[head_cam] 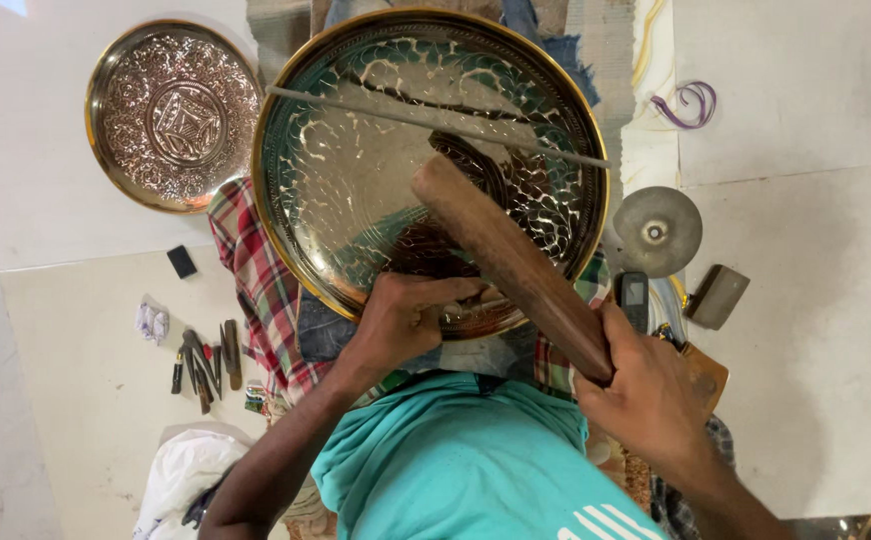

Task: The person sits on the floor and repeatedly hammers a large brass tray with a wooden mallet while holding a cloth underneath the impact area. The tray is supported by a metal rod across its diameter. The person adjusts the cloth and continues hammering the same central region throughout the clip.

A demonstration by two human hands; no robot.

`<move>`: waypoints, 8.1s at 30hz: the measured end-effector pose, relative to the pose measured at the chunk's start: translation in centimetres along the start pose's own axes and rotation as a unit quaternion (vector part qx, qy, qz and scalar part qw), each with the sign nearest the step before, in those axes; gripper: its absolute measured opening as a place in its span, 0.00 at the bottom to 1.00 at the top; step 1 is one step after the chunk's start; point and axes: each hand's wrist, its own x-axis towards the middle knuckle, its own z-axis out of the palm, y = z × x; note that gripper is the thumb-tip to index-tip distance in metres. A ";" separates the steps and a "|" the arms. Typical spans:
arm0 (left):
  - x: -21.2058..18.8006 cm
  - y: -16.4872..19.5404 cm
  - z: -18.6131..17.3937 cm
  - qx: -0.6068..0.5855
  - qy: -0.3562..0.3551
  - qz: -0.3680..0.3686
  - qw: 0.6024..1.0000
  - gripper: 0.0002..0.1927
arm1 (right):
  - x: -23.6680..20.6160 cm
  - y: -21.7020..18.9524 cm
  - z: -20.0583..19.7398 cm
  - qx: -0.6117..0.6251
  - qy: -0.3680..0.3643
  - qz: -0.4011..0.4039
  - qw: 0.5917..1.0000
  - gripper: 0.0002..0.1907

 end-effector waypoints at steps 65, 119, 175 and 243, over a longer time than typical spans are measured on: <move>1.4 0.4 -0.6 -0.013 -0.069 -0.023 0.997 0.31 | 2.3 -0.7 -2.2 0.068 0.030 -0.066 0.995 0.17; 1.1 1.5 0.5 -0.122 0.066 -0.016 0.990 0.25 | 3.2 -4.1 -4.9 0.151 0.092 -0.128 0.976 0.23; 0.3 1.5 1.6 -0.079 0.112 -0.044 0.990 0.27 | 5.0 -4.8 -7.0 -0.039 -0.026 -0.181 0.982 0.24; -0.4 0.1 1.7 -0.013 0.211 0.094 0.973 0.17 | -1.2 0.6 1.9 0.089 0.068 0.024 0.993 0.34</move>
